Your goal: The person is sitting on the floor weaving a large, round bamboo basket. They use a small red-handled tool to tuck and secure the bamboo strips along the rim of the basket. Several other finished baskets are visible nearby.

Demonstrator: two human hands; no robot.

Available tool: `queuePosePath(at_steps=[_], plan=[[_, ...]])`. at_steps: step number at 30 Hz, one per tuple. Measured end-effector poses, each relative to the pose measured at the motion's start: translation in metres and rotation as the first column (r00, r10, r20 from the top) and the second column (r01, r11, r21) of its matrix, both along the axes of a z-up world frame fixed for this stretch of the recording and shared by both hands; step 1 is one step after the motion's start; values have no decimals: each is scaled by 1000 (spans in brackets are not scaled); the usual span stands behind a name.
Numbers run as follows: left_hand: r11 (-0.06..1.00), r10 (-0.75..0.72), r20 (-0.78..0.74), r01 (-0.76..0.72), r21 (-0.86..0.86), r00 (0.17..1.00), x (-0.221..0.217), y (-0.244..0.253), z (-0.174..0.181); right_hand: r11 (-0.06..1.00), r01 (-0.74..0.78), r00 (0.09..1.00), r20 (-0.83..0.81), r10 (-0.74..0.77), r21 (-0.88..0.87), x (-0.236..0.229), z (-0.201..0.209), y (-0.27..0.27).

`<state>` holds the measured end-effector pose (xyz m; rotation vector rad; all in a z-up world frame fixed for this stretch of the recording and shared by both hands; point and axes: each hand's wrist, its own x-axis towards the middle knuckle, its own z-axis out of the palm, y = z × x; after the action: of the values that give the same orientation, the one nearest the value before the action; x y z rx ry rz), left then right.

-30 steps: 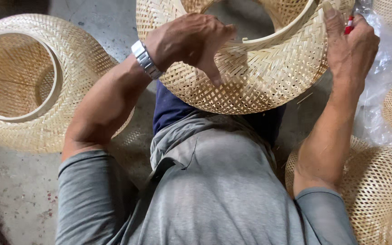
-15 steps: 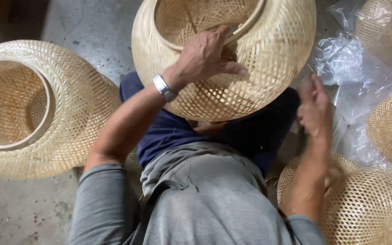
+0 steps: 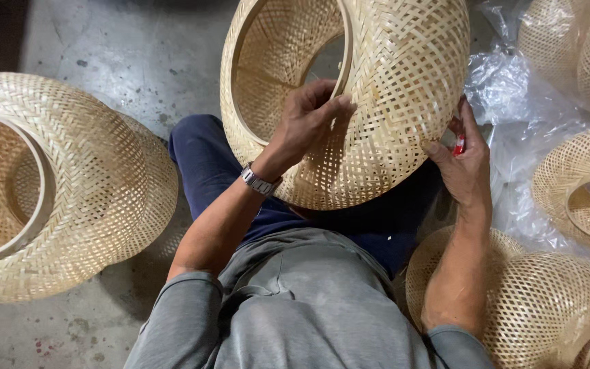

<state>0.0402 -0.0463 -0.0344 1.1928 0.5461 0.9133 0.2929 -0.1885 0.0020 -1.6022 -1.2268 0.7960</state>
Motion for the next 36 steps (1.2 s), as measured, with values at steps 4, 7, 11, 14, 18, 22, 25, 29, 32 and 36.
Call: queuePosePath(at_steps=[4,7,11,14,18,22,25,29,32,36], plan=[[975,-127,9,127,-182,992,3,0,1,987,139,970,211,-119,-85,3,3,-2],[984,-115,-134,95,-148,984,7,4,5,929,321,913,321,-251,-185,8,16,-4],[981,-131,-29,125,-150,991,12,-1,13,981,194,908,383,-172,-17,15,31,-16],[986,-97,15,98,-136,995,18,-18,19,989,105,817,557,-148,109,10,40,-19],[996,-39,81,45,-73,996,31,-35,22,996,-40,591,806,-38,76,-10,61,-21],[997,56,65,-59,40,996,44,-53,22,993,-117,447,892,72,-22,-34,82,-17],[992,85,47,-89,92,995,49,-63,21,985,-172,334,938,91,-34,-43,91,-11],[984,124,135,-139,109,983,57,-72,19,976,-211,290,950,112,-51,-52,97,-6],[972,166,56,-173,158,985,58,-75,18,976,-197,269,952,147,-95,-56,100,-2],[979,161,22,-162,127,987,58,-77,19,978,-190,247,960,130,-83,-60,106,0]])
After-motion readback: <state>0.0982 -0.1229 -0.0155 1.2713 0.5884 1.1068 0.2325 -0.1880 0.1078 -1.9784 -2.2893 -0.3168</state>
